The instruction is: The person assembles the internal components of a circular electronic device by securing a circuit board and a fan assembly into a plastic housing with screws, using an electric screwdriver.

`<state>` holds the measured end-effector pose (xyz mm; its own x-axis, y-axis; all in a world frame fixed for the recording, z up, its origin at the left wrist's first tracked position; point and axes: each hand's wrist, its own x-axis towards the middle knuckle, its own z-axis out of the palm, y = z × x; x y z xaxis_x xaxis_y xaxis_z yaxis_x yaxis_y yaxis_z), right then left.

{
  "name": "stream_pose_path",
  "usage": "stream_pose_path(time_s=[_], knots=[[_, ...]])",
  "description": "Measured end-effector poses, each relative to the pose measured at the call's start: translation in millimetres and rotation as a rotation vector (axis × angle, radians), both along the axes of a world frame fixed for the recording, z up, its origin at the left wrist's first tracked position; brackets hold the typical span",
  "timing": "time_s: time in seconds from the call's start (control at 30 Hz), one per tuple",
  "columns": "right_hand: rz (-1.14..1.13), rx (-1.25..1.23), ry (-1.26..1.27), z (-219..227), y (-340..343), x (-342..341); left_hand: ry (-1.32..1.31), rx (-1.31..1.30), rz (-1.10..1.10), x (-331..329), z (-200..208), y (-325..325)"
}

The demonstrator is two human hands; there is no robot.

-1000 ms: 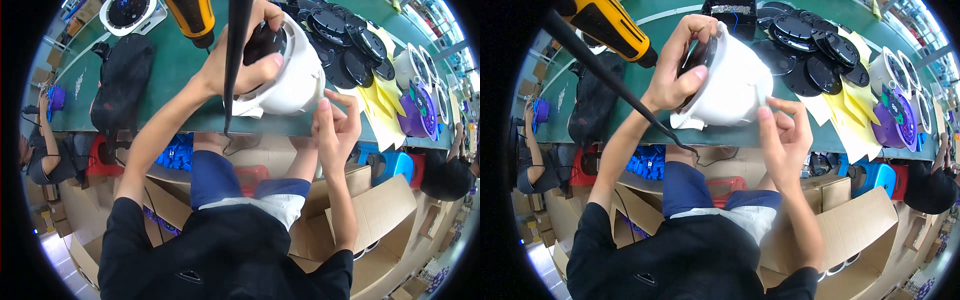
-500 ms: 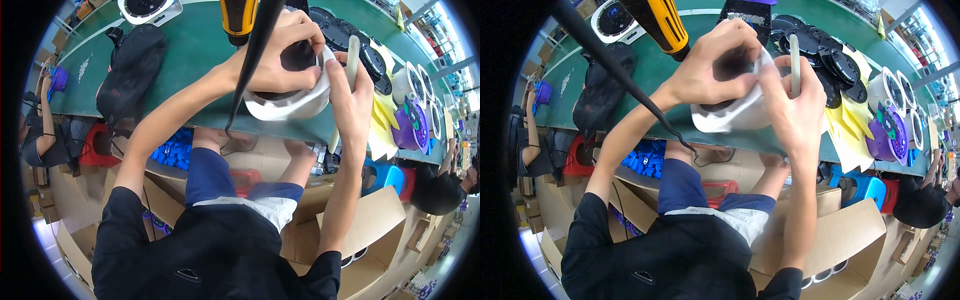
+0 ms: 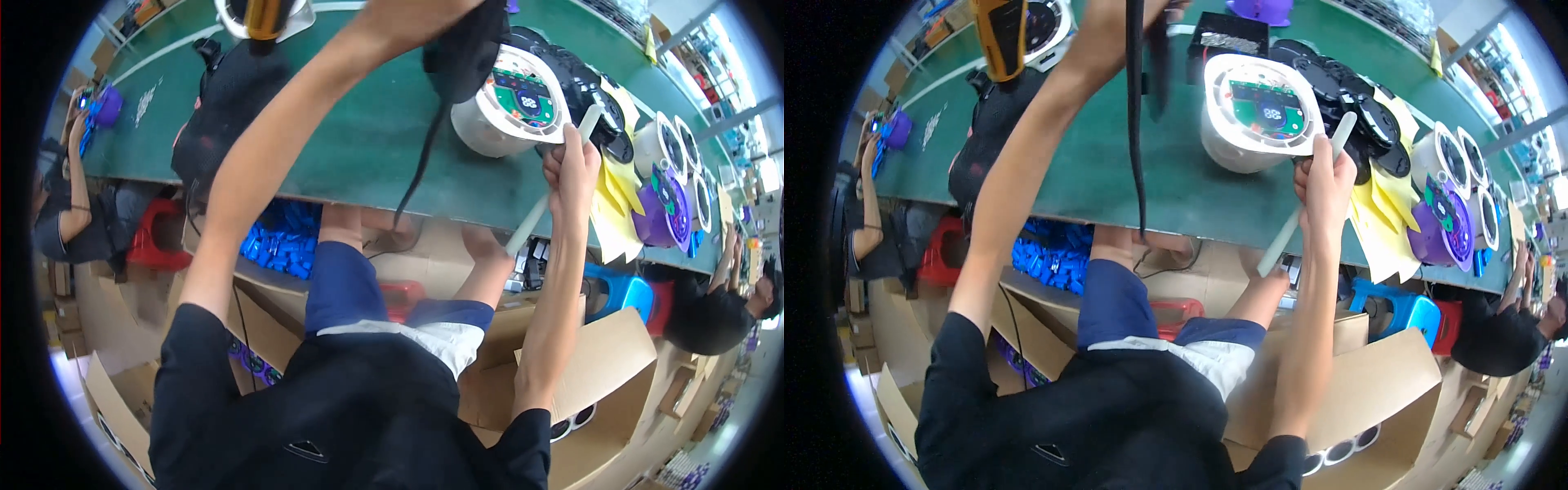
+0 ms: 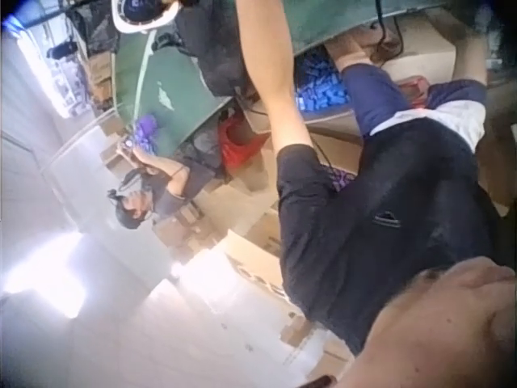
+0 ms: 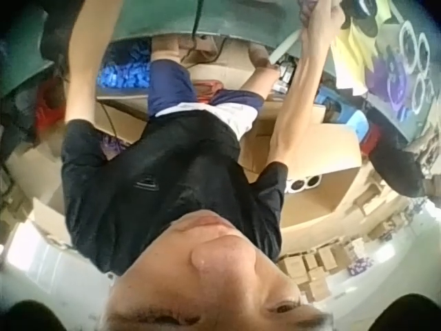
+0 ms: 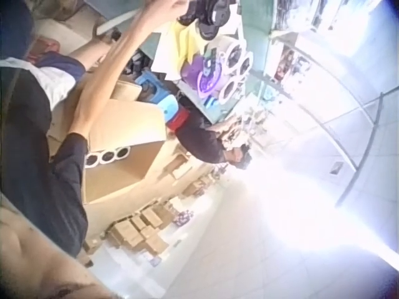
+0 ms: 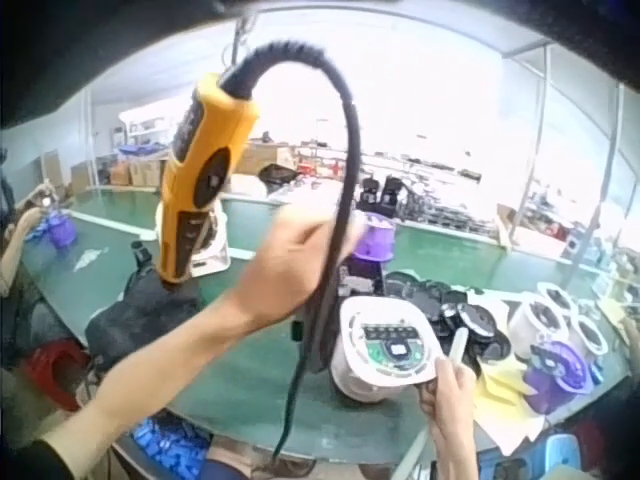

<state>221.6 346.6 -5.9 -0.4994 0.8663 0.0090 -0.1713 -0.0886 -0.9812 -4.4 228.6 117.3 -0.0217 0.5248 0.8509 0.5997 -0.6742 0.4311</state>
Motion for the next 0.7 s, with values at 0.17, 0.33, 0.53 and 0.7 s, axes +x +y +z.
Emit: stream_pose_path(time_s=[0.17, 0.33, 0.53, 0.7], knots=[[0.075, -0.022, -0.180, 16, -21, -14, -0.349, -0.529, 0.119, -35, -63, 33], [-0.053, 0.365, -0.254, 30, -35, 7, -0.891, -0.691, 0.021, -26, -77, 11], [0.001, 0.574, -0.109, 65, -66, -24, -0.445, -0.432, 0.093, 38, -67, 27], [-0.166, -0.003, 0.034, 62, 10, 24, -0.233, -0.257, 0.319, 19, -87, 12]])
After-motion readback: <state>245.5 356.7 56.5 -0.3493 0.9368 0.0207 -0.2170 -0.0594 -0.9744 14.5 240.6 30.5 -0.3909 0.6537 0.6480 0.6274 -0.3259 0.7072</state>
